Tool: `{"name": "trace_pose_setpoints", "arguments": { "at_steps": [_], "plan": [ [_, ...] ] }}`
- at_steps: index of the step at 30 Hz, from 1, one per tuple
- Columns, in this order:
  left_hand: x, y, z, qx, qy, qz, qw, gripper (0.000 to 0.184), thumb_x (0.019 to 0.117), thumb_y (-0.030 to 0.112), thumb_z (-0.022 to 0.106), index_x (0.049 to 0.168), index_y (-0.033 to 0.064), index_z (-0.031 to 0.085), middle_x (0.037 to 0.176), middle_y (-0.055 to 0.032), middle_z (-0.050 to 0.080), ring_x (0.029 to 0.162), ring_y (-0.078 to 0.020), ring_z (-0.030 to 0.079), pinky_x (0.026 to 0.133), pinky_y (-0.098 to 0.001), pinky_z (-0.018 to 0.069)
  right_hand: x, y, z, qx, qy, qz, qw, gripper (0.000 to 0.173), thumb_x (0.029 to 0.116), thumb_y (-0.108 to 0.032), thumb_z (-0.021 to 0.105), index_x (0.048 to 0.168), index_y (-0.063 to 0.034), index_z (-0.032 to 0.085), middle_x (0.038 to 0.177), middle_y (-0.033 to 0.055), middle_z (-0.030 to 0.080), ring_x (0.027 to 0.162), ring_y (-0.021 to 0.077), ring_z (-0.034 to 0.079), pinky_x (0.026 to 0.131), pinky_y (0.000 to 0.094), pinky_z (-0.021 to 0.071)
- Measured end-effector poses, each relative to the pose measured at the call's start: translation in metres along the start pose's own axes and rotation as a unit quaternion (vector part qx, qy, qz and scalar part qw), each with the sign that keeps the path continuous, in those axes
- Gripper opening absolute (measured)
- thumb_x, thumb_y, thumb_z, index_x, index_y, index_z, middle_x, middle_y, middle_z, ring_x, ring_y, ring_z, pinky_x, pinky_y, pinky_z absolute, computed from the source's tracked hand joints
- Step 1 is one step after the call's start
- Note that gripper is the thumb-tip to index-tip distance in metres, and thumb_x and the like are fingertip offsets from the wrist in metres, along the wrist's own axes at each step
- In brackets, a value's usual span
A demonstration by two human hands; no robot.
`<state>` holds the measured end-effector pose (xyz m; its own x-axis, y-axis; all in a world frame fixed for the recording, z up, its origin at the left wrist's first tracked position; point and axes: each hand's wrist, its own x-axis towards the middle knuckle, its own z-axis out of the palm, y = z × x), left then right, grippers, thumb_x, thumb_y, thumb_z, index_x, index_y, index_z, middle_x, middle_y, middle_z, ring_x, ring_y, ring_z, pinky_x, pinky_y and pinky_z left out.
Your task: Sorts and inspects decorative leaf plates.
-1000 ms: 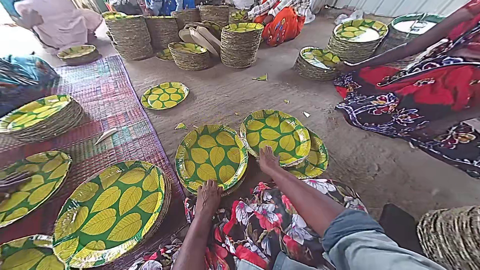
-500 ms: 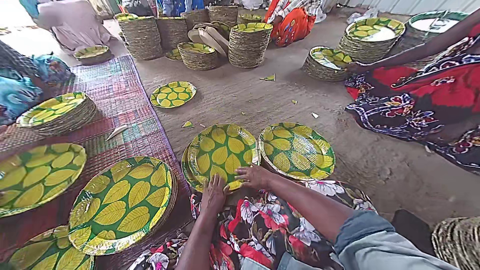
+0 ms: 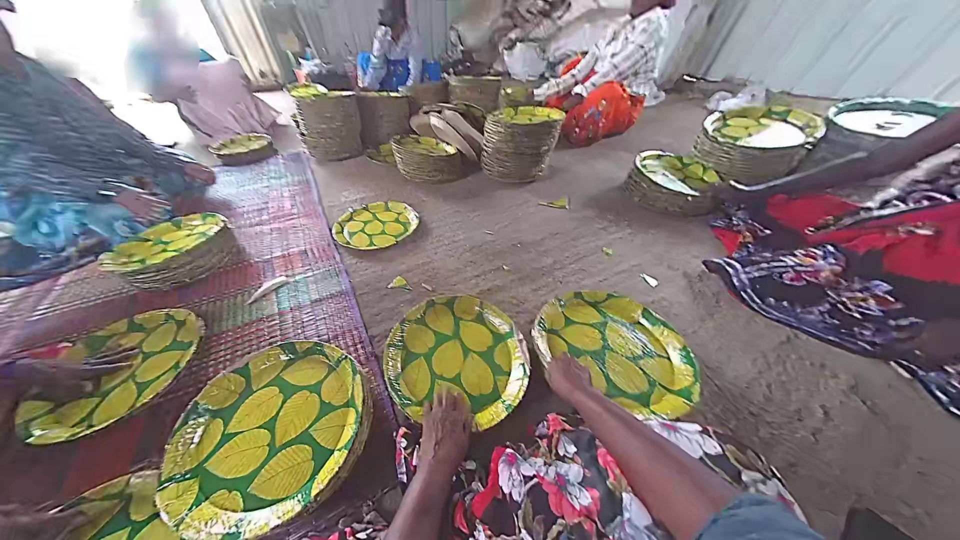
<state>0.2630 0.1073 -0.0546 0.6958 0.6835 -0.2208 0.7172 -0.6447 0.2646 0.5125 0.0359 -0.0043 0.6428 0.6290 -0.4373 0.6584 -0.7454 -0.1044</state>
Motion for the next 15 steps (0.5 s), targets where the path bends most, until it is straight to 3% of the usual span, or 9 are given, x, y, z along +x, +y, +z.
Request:
{"name": "trace_pose_setpoints", "arguments": {
  "at_steps": [1, 3, 6, 8, 10, 12, 14, 15],
  "plan": [
    [0.0, -0.001, 0.001, -0.014, -0.013, -0.009, 1.0, 0.058, 0.1093, 0.039, 0.042, 0.156, 0.006, 0.042, 0.166, -0.022, 0.031, 0.156, -0.0374, 0.026, 0.125, -0.0585, 0.0215, 0.001, 0.0, 0.001, 0.003, 0.005, 0.001, 1.0, 0.043, 0.106, -0.022, 0.053, 0.136, 0.0084, 0.058, 0.148, 0.0301, 0.051, 0.138, 0.0445, 0.05, 0.109, 0.0608, 0.0436],
    [-0.001, -0.003, 0.0, -0.035, -0.032, -0.021, 0.999, 0.059, 0.1097, 0.04, 0.041, 0.159, 0.0078, 0.038, 0.169, -0.019, 0.025, 0.158, -0.0346, 0.019, 0.126, -0.0577, 0.0192, 0.009, 0.002, 0.004, 0.015, 0.025, -0.004, 1.0, 0.046, 0.1048, -0.024, 0.057, 0.14, 0.0057, 0.056, 0.144, 0.0304, 0.054, 0.136, 0.0461, 0.052, 0.109, 0.0635, 0.0415],
    [-0.002, -0.007, -0.001, -0.073, -0.032, -0.019, 0.997, 0.057, 0.1095, 0.04, 0.043, 0.158, 0.0089, 0.04, 0.168, -0.0166, 0.028, 0.158, -0.0326, 0.022, 0.125, -0.0571, 0.0219, 0.016, 0.007, 0.004, 0.026, 0.093, -0.025, 0.995, 0.046, 0.1096, -0.028, 0.049, 0.141, 0.0041, 0.056, 0.142, 0.0329, 0.055, 0.135, 0.0486, 0.052, 0.11, 0.0675, 0.037],
    [-0.003, -0.008, -0.004, -0.118, -0.012, -0.019, 0.993, 0.055, 0.1096, 0.037, 0.044, 0.157, 0.0089, 0.042, 0.167, -0.016, 0.031, 0.157, -0.0312, 0.025, 0.125, -0.0549, 0.0226, 0.01, 0.006, -0.005, 0.028, 0.208, -0.062, 0.976, 0.041, 0.1117, -0.024, 0.044, 0.133, 0.007, 0.06, 0.134, 0.0352, 0.058, 0.13, 0.0508, 0.055, 0.105, 0.0675, 0.0406],
    [-0.004, -0.01, -0.01, -0.18, 0.071, -0.04, 0.98, 0.055, 0.1081, 0.033, 0.048, 0.157, 0.0076, 0.043, 0.166, -0.0189, 0.033, 0.155, -0.0328, 0.029, 0.126, -0.0541, 0.0225, 0.002, 0.003, -0.007, 0.046, 0.319, -0.173, 0.931, 0.033, 0.1091, -0.013, 0.048, 0.122, 0.0117, 0.065, 0.127, 0.0367, 0.062, 0.124, 0.0533, 0.058, 0.098, 0.0692, 0.045],
    [-0.001, -0.018, -0.014, -0.24, 0.202, -0.081, 0.946, 0.056, 0.1066, 0.029, 0.05, 0.155, 0.0022, 0.044, 0.165, -0.0247, 0.031, 0.155, -0.0392, 0.029, 0.126, -0.0575, 0.0199, -0.005, -0.007, 0.006, 0.064, 0.36, -0.313, 0.876, 0.023, 0.1027, -0.003, 0.054, 0.111, 0.0107, 0.07, 0.117, 0.0336, 0.068, 0.106, 0.0526, 0.068, 0.083, 0.0679, 0.0546],
    [0.002, -0.036, -0.017, -0.304, 0.309, -0.139, 0.89, 0.056, 0.1065, 0.026, 0.045, 0.154, -0.0047, 0.041, 0.164, -0.0297, 0.027, 0.153, -0.046, 0.027, 0.124, -0.0623, 0.0204, -0.01, -0.02, 0.026, 0.048, 0.284, -0.423, 0.859, 0.022, 0.1011, -0.001, 0.055, 0.111, 0.0052, 0.074, 0.119, 0.0262, 0.072, 0.107, 0.0445, 0.072, 0.085, 0.0612, 0.059],
    [0.004, -0.048, -0.015, -0.343, 0.35, -0.166, 0.855, 0.055, 0.1065, 0.023, 0.044, 0.152, -0.0082, 0.04, 0.163, -0.0324, 0.028, 0.152, -0.0475, 0.028, 0.123, -0.0618, 0.0215, -0.011, -0.025, 0.034, 0.012, 0.208, -0.46, 0.863, 0.024, 0.1024, -0.002, 0.053, 0.114, 0.0044, 0.074, 0.124, 0.0242, 0.071, 0.114, 0.0425, 0.07, 0.094, 0.0589, 0.0569]
  ]
}}
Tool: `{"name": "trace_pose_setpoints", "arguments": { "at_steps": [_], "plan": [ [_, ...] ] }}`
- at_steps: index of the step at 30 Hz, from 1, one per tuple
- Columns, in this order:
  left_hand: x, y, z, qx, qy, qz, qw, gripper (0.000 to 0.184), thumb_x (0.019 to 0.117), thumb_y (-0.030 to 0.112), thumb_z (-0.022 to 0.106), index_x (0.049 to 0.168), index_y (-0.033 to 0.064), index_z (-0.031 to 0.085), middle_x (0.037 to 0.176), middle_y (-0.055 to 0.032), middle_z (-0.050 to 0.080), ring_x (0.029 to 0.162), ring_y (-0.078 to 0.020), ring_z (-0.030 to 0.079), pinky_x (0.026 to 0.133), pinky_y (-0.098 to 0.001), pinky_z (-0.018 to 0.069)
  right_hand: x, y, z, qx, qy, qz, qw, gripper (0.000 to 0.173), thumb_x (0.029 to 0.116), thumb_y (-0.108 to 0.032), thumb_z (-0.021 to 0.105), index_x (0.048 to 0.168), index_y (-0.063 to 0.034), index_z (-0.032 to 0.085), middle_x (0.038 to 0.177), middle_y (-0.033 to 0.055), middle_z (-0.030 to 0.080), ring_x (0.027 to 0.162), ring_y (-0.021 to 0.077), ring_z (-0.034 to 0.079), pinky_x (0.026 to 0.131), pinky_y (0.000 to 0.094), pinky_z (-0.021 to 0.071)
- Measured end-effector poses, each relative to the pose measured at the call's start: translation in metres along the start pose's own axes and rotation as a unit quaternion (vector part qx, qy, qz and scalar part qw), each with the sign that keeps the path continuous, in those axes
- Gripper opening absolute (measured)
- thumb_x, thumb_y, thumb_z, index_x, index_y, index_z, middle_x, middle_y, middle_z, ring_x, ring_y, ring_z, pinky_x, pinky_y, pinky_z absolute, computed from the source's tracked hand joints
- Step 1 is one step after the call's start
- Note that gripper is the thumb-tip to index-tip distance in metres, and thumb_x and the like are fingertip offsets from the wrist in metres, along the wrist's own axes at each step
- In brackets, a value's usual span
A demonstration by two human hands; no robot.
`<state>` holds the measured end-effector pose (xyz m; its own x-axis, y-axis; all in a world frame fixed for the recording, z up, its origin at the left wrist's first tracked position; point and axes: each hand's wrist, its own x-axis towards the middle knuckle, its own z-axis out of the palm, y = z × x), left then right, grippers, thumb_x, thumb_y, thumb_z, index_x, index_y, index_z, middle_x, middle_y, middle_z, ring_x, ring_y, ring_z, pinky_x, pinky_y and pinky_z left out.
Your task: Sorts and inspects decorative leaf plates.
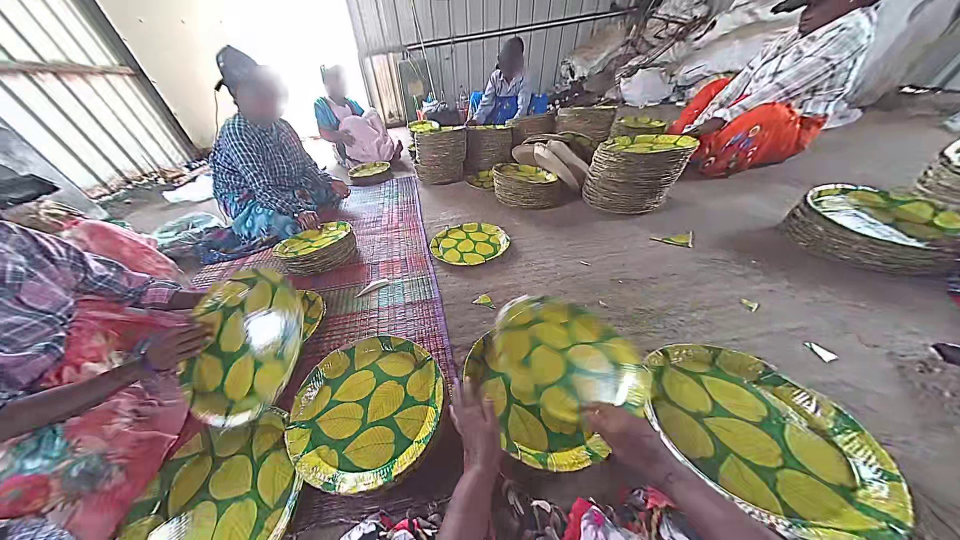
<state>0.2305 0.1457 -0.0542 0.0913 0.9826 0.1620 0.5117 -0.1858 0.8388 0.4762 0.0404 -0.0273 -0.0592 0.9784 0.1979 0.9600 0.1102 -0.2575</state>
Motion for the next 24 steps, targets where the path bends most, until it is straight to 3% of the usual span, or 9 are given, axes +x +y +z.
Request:
{"name": "trace_pose_setpoints", "arguments": {
  "at_steps": [3, 5, 7, 9, 12, 15, 17, 22, 24],
  "plan": [
    [0.012, -0.022, -0.014, -0.085, -0.001, -0.117, 0.989, 0.052, 0.1103, 0.02, 0.044, 0.154, -0.0078, 0.036, 0.157, -0.031, 0.039, 0.147, -0.0402, 0.04, 0.123, -0.049, 0.0302, 0.0, 0.002, 0.013, -0.028, -0.239, -0.031, 0.97, 0.029, 0.1047, -0.004, 0.051, 0.127, 0.0013, 0.069, 0.147, 0.0176, 0.06, 0.136, 0.0388, 0.057, 0.112, 0.0598, 0.0408],
    [0.016, -0.028, -0.018, -0.082, -0.053, -0.166, 0.981, 0.053, 0.11, 0.022, 0.048, 0.154, -0.0058, 0.037, 0.151, -0.0298, 0.048, 0.142, -0.0386, 0.048, 0.119, -0.0497, 0.036, 0.003, 0.005, 0.011, -0.03, -0.312, 0.006, 0.95, 0.041, 0.1009, -0.013, 0.058, 0.14, -0.003, 0.062, 0.159, 0.0128, 0.048, 0.147, 0.0354, 0.045, 0.119, 0.0614, 0.0291],
    [0.017, -0.032, -0.015, -0.103, -0.106, -0.207, 0.967, 0.053, 0.1087, 0.024, 0.052, 0.151, -0.0057, 0.041, 0.145, -0.03, 0.054, 0.137, -0.0393, 0.053, 0.116, -0.0521, 0.0394, 0.001, 0.002, 0.01, -0.036, -0.332, 0.013, 0.942, 0.061, 0.0963, -0.022, 0.068, 0.153, -0.0075, 0.05, 0.165, 0.0146, 0.039, 0.152, 0.0372, 0.035, 0.121, 0.0652, 0.0207],
    [0.015, -0.031, -0.014, -0.163, -0.162, -0.258, 0.939, 0.06, 0.1063, 0.025, 0.058, 0.151, -0.0078, 0.036, 0.148, -0.0323, 0.048, 0.139, -0.0403, 0.048, 0.115, -0.0532, 0.038, -0.009, 0.0, 0.02, -0.035, -0.298, -0.033, 0.953, 0.078, 0.0913, -0.026, 0.076, 0.159, -0.0103, 0.041, 0.165, 0.0193, 0.037, 0.153, 0.0403, 0.034, 0.12, 0.0681, 0.0199],
    [0.017, -0.029, -0.017, -0.195, -0.2, -0.266, 0.923, 0.07, 0.1025, 0.014, 0.063, 0.157, -0.0068, 0.024, 0.158, -0.031, 0.037, 0.147, -0.0376, 0.039, 0.121, -0.0493, 0.0326, -0.011, 0.001, 0.036, -0.061, -0.233, -0.094, 0.966, 0.072, 0.0924, -0.014, 0.075, 0.157, -0.01, 0.044, 0.162, 0.0205, 0.042, 0.15, 0.0415, 0.039, 0.116, 0.0695, 0.0314],
    [0.018, -0.026, -0.017, -0.201, -0.194, -0.219, 0.935, 0.069, 0.1013, 0.009, 0.062, 0.158, -0.006, 0.024, 0.157, -0.0316, 0.038, 0.148, -0.0376, 0.039, 0.121, -0.0483, 0.033, -0.007, 0.004, 0.042, -0.103, -0.167, -0.123, 0.973, 0.065, 0.0916, 0.007, 0.065, 0.152, -0.0135, 0.053, 0.158, 0.0212, 0.047, 0.145, 0.0449, 0.046, 0.105, 0.0711, 0.0427],
    [0.019, -0.015, -0.022, -0.22, -0.183, -0.196, 0.938, 0.071, 0.1021, 0.01, 0.061, 0.159, -0.0063, 0.021, 0.157, -0.0334, 0.036, 0.148, -0.0395, 0.039, 0.121, -0.0497, 0.0331, -0.006, 0.009, 0.039, -0.114, -0.051, -0.152, 0.98, 0.064, 0.0843, 0.015, 0.067, 0.141, -0.0125, 0.065, 0.148, 0.0218, 0.058, 0.134, 0.0471, 0.057, 0.096, 0.0741, 0.0477],
    [0.023, 0.025, -0.063, -0.281, -0.116, -0.08, 0.949, 0.073, 0.1019, 0.007, 0.058, 0.159, -0.0088, 0.016, 0.159, -0.0324, 0.034, 0.148, -0.0343, 0.039, 0.122, -0.0426, 0.0339, 0.017, -0.017, -0.001, -0.114, 0.072, -0.141, 0.981, 0.073, 0.0788, 0.026, 0.058, 0.143, -0.0094, 0.063, 0.15, 0.0261, 0.054, 0.14, 0.0522, 0.049, 0.108, 0.0821, 0.0296],
    [0.025, 0.039, -0.099, -0.265, -0.073, -0.047, 0.96, 0.066, 0.1017, 0.007, 0.058, 0.156, -0.0109, 0.024, 0.148, -0.0335, 0.048, 0.138, -0.0342, 0.052, 0.116, -0.0433, 0.0416, 0.032, -0.045, -0.013, -0.119, 0.11, -0.152, 0.975, 0.069, 0.0841, 0.022, 0.051, 0.144, -0.0095, 0.061, 0.152, 0.0263, 0.052, 0.141, 0.052, 0.047, 0.11, 0.0806, 0.0281]
  ]
}}
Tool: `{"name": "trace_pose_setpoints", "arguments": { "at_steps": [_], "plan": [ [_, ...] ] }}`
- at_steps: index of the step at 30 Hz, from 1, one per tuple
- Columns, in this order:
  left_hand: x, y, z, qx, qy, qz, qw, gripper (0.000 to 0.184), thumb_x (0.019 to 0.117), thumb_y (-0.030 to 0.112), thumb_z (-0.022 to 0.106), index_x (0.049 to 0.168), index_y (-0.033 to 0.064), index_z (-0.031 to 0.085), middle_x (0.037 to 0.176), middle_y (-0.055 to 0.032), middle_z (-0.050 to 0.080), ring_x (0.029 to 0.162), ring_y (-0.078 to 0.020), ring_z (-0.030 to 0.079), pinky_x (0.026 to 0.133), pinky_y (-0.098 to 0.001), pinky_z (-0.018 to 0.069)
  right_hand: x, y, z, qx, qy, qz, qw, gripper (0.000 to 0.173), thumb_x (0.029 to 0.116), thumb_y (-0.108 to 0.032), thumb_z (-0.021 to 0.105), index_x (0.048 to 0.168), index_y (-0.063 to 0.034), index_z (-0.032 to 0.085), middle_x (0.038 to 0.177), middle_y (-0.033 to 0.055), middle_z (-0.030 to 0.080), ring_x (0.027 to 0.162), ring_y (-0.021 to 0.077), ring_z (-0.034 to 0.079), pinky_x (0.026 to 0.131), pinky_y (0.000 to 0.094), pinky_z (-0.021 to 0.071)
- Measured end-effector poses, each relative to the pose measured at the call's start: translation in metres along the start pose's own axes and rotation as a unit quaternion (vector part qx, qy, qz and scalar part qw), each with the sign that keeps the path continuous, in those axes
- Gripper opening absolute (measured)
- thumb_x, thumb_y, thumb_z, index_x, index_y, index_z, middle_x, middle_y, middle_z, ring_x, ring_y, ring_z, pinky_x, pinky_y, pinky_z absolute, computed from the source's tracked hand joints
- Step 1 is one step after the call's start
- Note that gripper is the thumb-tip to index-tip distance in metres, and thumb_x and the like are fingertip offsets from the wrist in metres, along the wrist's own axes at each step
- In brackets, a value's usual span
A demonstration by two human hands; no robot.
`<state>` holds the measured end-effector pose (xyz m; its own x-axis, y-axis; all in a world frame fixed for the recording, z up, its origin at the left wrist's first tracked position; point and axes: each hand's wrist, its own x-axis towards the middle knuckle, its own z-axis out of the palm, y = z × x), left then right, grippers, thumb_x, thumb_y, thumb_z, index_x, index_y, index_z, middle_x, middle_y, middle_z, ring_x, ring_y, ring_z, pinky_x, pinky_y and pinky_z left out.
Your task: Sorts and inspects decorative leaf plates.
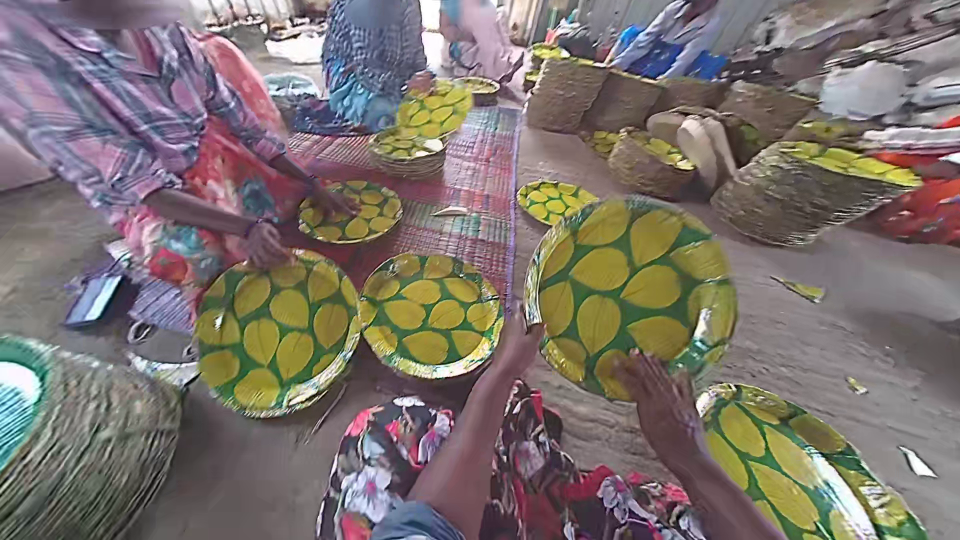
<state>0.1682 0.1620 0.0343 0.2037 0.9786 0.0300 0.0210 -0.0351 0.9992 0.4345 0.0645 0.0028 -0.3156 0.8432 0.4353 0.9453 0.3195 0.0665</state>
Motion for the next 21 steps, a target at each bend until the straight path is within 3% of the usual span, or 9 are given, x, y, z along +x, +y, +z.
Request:
{"name": "trace_pose_setpoints", "arguments": {
  "at_steps": [4, 7, 9, 10, 12, 14, 18, 20, 21],
  "plan": [
    [-0.034, 0.054, -0.067, 0.052, 0.085, 0.015, 0.995, 0.052, 0.103, 0.008, 0.058, 0.149, -0.0033, 0.038, 0.117, -0.0248, 0.066, 0.104, -0.0295, 0.067, 0.093, -0.047, 0.0545, 0.053, -0.054, -0.021, 0.034, 0.057, -0.047, 0.997, 0.061, 0.0914, 0.016, 0.046, 0.144, -0.0112, 0.061, 0.15, 0.0259, 0.054, 0.139, 0.052, 0.049, 0.109, 0.0808, 0.0289],
    [-0.065, 0.069, -0.115, 0.05, 0.174, 0.023, 0.983, 0.05, 0.1028, 0.006, 0.058, 0.148, -0.0031, 0.039, 0.117, -0.0223, 0.065, 0.099, -0.0255, 0.067, 0.087, -0.0443, 0.0559, 0.088, -0.098, -0.018, 0.084, 0.072, -0.094, 0.989, 0.063, 0.09, 0.018, 0.049, 0.143, -0.0136, 0.062, 0.15, 0.0234, 0.055, 0.14, 0.0486, 0.051, 0.109, 0.0811, 0.0295],
    [-0.08, 0.055, -0.144, 0.076, 0.24, 0.006, 0.968, 0.061, 0.1026, 0.012, 0.061, 0.155, -0.0004, 0.031, 0.13, -0.0242, 0.061, 0.111, -0.0266, 0.065, 0.095, -0.0434, 0.0541, 0.104, -0.127, -0.004, 0.115, 0.044, -0.121, 0.985, 0.066, 0.0892, 0.019, 0.051, 0.144, -0.0155, 0.063, 0.151, 0.0201, 0.056, 0.14, 0.0453, 0.052, 0.109, 0.0793, 0.0315],
    [-0.086, 0.04, -0.159, 0.128, 0.264, -0.013, 0.956, 0.076, 0.102, 0.02, 0.064, 0.16, 0.0016, 0.02, 0.146, -0.0258, 0.052, 0.128, -0.0299, 0.058, 0.106, -0.0447, 0.0488, 0.109, -0.14, 0.005, 0.136, 0.009, -0.125, 0.983, 0.064, 0.0901, 0.018, 0.053, 0.143, -0.0164, 0.064, 0.151, 0.0185, 0.056, 0.14, 0.0441, 0.052, 0.11, 0.0784, 0.0322],
    [-0.099, 0.006, -0.185, 0.254, 0.284, -0.064, 0.922, 0.096, 0.1008, 0.035, 0.063, 0.162, -0.0065, 0.003, 0.165, -0.0329, 0.02, 0.154, -0.042, 0.026, 0.125, -0.0515, 0.0243, 0.111, -0.16, 0.016, 0.149, -0.168, -0.101, 0.969, 0.059, 0.097, 0.008, 0.052, 0.15, -0.0175, 0.056, 0.158, 0.0184, 0.048, 0.149, 0.0438, 0.04, 0.118, 0.0749, 0.0232],
    [-0.111, -0.018, -0.196, 0.293, 0.277, -0.111, 0.909, 0.09, 0.1045, 0.039, 0.056, 0.16, -0.0105, 0.005, 0.167, -0.0345, 0.011, 0.156, -0.0451, 0.017, 0.127, -0.0532, 0.0177, 0.11, -0.171, 0.019, 0.128, -0.341, -0.061, 0.929, 0.057, 0.1039, -0.001, 0.047, 0.159, -0.0151, 0.043, 0.164, 0.0224, 0.037, 0.155, 0.0449, 0.026, 0.122, 0.0727, 0.0095],
    [-0.12, -0.046, -0.202, 0.128, 0.233, -0.197, 0.944, 0.075, 0.111, 0.034, 0.043, 0.162, -0.005, 0.004, 0.168, -0.0301, 0.013, 0.157, -0.038, 0.019, 0.127, -0.0505, 0.0191, 0.081, -0.157, 0.0, 0.142, -0.365, -0.034, 0.919, 0.053, 0.1044, -0.009, 0.053, 0.157, -0.0134, 0.046, 0.166, 0.019, 0.036, 0.157, 0.0392, 0.024, 0.124, 0.0688, 0.0076],
    [-0.109, -0.054, -0.203, 0.008, 0.21, -0.261, 0.942, 0.064, 0.1132, 0.04, 0.033, 0.162, 0.0008, 0.019, 0.161, -0.0258, 0.034, 0.147, -0.0337, 0.04, 0.119, -0.0513, 0.0349, 0.062, -0.133, -0.017, 0.139, -0.353, -0.014, 0.925, 0.052, 0.105, -0.01, 0.051, 0.156, -0.0133, 0.047, 0.166, 0.0177, 0.035, 0.157, 0.0377, 0.025, 0.125, 0.0676, 0.008],
    [-0.099, -0.061, -0.202, -0.039, 0.211, -0.288, 0.933, 0.062, 0.1125, 0.046, 0.03, 0.155, 0.001, 0.035, 0.145, -0.026, 0.052, 0.128, -0.0342, 0.057, 0.103, -0.0524, 0.0483, 0.053, -0.119, -0.025, 0.129, -0.349, 0.003, 0.928, 0.051, 0.1055, -0.011, 0.05, 0.157, -0.0136, 0.047, 0.166, 0.0171, 0.036, 0.157, 0.0367, 0.026, 0.125, 0.0663, 0.0098]
  ]
}}
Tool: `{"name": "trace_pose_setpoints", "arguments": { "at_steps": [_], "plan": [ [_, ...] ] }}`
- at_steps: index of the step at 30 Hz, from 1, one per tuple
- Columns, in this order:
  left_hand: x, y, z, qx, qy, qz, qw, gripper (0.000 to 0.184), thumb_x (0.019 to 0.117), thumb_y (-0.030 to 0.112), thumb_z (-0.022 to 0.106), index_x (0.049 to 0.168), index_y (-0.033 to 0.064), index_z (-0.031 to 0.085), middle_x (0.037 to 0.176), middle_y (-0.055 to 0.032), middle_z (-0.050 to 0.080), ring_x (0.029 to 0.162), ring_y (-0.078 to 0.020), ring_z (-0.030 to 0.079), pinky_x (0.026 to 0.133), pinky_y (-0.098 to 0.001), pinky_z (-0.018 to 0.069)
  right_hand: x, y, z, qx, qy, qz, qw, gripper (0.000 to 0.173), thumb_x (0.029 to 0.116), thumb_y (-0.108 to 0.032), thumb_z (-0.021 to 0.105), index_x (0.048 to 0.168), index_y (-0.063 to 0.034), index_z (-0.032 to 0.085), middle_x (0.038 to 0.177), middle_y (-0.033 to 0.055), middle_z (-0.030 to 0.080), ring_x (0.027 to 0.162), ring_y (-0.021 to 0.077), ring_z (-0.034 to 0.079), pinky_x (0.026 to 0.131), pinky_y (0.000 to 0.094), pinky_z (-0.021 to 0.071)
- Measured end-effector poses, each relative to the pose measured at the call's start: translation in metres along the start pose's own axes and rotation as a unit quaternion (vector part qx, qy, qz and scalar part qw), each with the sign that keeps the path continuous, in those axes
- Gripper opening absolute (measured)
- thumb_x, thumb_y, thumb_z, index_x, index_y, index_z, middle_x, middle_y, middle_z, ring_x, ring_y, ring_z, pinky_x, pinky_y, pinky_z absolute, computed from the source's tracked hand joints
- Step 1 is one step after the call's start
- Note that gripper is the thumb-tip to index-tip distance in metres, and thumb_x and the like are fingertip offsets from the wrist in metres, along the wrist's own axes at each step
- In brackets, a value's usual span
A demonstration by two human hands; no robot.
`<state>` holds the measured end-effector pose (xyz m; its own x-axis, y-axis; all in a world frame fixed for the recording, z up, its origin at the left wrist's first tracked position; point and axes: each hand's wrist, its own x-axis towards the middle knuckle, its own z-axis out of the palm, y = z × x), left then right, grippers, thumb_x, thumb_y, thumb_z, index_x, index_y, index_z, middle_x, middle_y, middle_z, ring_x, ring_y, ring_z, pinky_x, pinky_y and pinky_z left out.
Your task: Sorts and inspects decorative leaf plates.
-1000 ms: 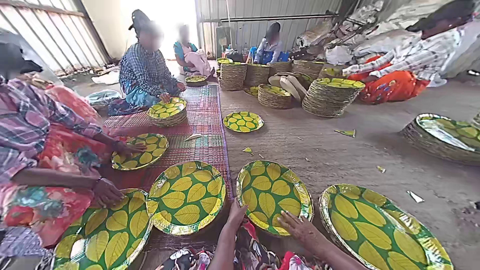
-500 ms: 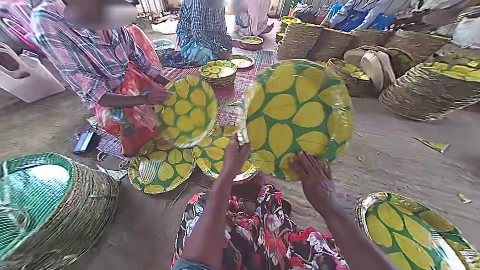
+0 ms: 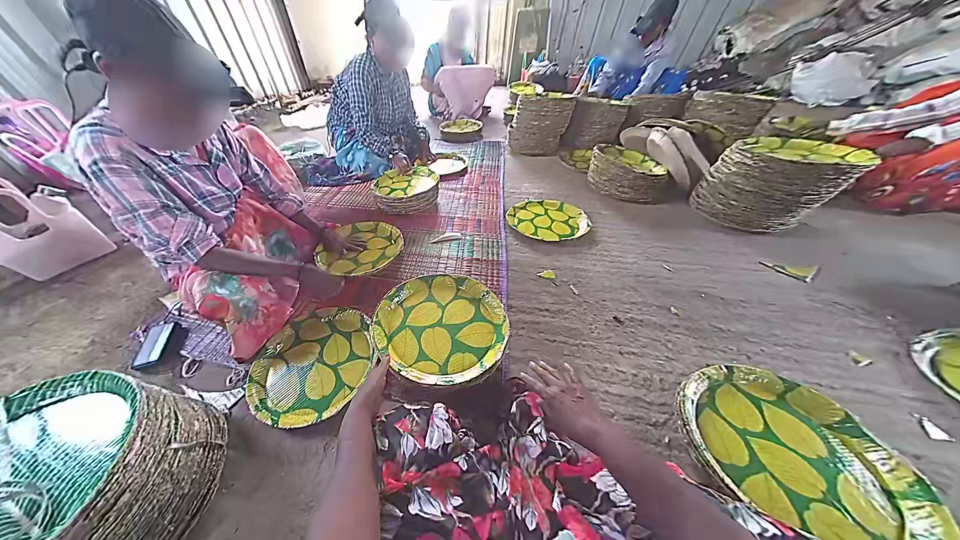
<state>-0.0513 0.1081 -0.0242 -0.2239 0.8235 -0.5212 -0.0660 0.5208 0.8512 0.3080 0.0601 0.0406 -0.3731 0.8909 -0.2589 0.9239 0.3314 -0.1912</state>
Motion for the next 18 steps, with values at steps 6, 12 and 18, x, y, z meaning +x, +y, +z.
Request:
{"name": "trace_pose_setpoints", "arguments": {
  "at_steps": [6, 12, 18],
  "plan": [
    [0.005, 0.015, 0.025, -0.004, -0.058, -0.047, 0.997, 0.069, 0.1114, 0.051, 0.026, 0.158, 0.0007, 0.029, 0.159, -0.0279, 0.037, 0.142, -0.0412, 0.042, 0.112, -0.0593, 0.0384, -0.069, 0.073, 0.001, -0.004, 0.051, 0.101, 0.994, 0.05, 0.1043, -0.013, 0.056, 0.154, -0.008, 0.049, 0.161, 0.0202, 0.043, 0.15, 0.0389, 0.04, 0.123, 0.0604, 0.0258],
    [-0.013, 0.024, 0.05, 0.126, 0.004, 0.049, 0.991, 0.065, 0.1106, 0.035, 0.046, 0.157, -0.0062, 0.027, 0.159, -0.0314, 0.036, 0.148, -0.0414, 0.037, 0.119, -0.0564, 0.0308, -0.096, 0.135, -0.005, 0.007, -0.02, 0.212, 0.977, 0.048, 0.1059, -0.02, 0.056, 0.152, -0.0064, 0.051, 0.159, 0.0205, 0.045, 0.148, 0.0406, 0.042, 0.118, 0.0625, 0.0298],
    [-0.038, 0.04, 0.106, 0.463, -0.027, 0.303, 0.833, 0.076, 0.102, 0.029, 0.062, 0.16, -0.0035, 0.026, 0.168, -0.0291, 0.016, 0.158, -0.0442, 0.012, 0.126, -0.0611, 0.0136, -0.112, 0.181, -0.003, 0.024, -0.083, 0.394, 0.915, 0.053, 0.104, -0.037, 0.059, 0.138, 0.005, 0.058, 0.144, 0.0309, 0.055, 0.138, 0.0482, 0.05, 0.106, 0.0697, 0.0409]
  ]
}}
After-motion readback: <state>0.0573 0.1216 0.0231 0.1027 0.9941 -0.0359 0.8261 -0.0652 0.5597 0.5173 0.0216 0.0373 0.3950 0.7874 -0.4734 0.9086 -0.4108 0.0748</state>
